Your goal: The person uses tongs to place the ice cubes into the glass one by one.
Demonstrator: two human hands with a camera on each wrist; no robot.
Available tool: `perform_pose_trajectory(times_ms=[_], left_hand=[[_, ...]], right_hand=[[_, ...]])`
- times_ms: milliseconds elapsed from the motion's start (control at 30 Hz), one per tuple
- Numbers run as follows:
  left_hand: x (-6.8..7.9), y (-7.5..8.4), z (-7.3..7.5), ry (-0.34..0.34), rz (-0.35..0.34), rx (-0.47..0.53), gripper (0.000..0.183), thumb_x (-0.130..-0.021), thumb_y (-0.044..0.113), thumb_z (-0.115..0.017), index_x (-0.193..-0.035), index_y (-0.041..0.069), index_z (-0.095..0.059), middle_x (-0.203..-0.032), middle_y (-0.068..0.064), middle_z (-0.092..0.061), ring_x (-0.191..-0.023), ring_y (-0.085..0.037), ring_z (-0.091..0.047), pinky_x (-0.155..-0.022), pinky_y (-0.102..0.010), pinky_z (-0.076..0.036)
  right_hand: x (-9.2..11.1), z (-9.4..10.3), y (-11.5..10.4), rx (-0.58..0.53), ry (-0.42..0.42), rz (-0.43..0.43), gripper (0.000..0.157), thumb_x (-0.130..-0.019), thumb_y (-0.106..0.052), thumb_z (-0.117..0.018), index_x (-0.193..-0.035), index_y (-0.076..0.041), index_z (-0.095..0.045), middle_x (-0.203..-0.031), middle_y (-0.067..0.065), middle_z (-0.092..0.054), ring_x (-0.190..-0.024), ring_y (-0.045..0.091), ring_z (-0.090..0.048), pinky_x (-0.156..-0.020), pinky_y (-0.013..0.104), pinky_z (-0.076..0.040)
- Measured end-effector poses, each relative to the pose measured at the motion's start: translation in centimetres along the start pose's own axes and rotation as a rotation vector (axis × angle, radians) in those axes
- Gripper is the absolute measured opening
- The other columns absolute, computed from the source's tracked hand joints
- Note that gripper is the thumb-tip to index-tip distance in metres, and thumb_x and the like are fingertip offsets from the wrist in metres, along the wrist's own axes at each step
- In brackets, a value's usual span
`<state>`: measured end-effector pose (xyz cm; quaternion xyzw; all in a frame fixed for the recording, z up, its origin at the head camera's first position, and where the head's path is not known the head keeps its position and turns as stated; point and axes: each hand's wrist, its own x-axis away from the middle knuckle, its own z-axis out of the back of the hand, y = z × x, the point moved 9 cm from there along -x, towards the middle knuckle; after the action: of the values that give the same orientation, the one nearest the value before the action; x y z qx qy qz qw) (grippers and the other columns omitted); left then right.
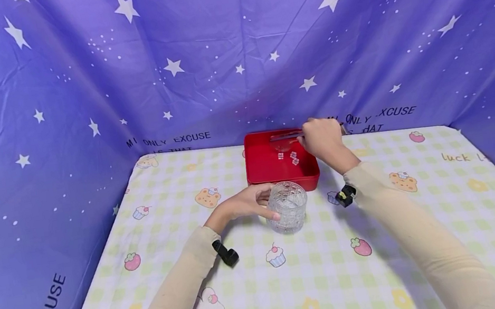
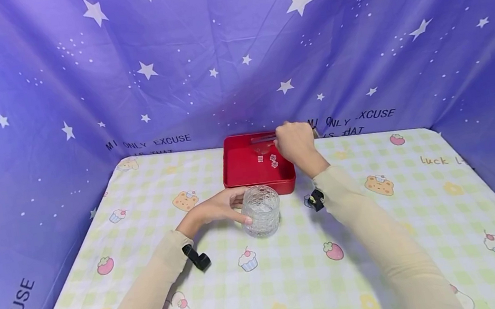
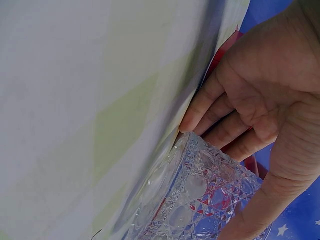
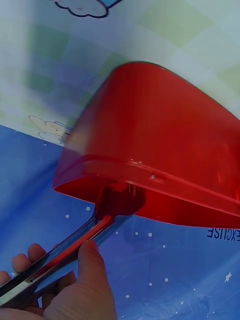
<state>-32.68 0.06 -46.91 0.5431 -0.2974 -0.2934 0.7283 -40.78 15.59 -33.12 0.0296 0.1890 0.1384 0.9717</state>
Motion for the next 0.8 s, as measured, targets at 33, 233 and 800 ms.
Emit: perform_pose_trajectory(times_ms=[33,233,800], left_hand=[[0.0,-0.1,0.0,0.000,0.000,0.000,0.066,-0.083,0.009,-0.084,-0.141,0.008,-0.055,-0.137,-0.007,-0.065,-0.136,-0.022,-0.055,-0.116,-0.033,-0.046],[0.0,-0.1,0.0,0.004,-0.003,0.002,0.065,-0.082,0.009,-0.084,-0.141,0.009,-0.056,-0.137,-0.006,-0.065,-0.136,-0.021,-0.056,-0.116,-0.033,-0.045],[-0.1,0.0,0.1,-0.001,-0.007,0.002,0.067,-0.083,0.007,-0.082,-0.144,0.007,-0.053,-0.138,-0.008,-0.064,-0.136,-0.021,-0.056,-0.115,-0.032,-0.046]], right_hand=[[0.0,-0.1,-0.1,0.002,-0.008,0.003,0.035,-0.091,-0.029,-0.073,-0.066,-0.007,-0.063,-0.074,0.012,-0.066,-0.060,0.032,-0.062,-0.046,0.050,-0.050],[0.0,-0.1,-0.7,0.003,-0.014,0.020,0.041,-0.091,-0.031,-0.073,-0.061,-0.010,-0.056,-0.070,0.008,-0.062,-0.057,0.029,-0.059,-0.042,0.048,-0.048],[1.0,0.5,0.2,0.010,-0.058,0.022,0.042,-0.088,-0.023,-0.069,-0.057,-0.014,-0.042,-0.055,0.002,-0.041,-0.050,0.024,-0.046,-0.039,0.042,-0.039]])
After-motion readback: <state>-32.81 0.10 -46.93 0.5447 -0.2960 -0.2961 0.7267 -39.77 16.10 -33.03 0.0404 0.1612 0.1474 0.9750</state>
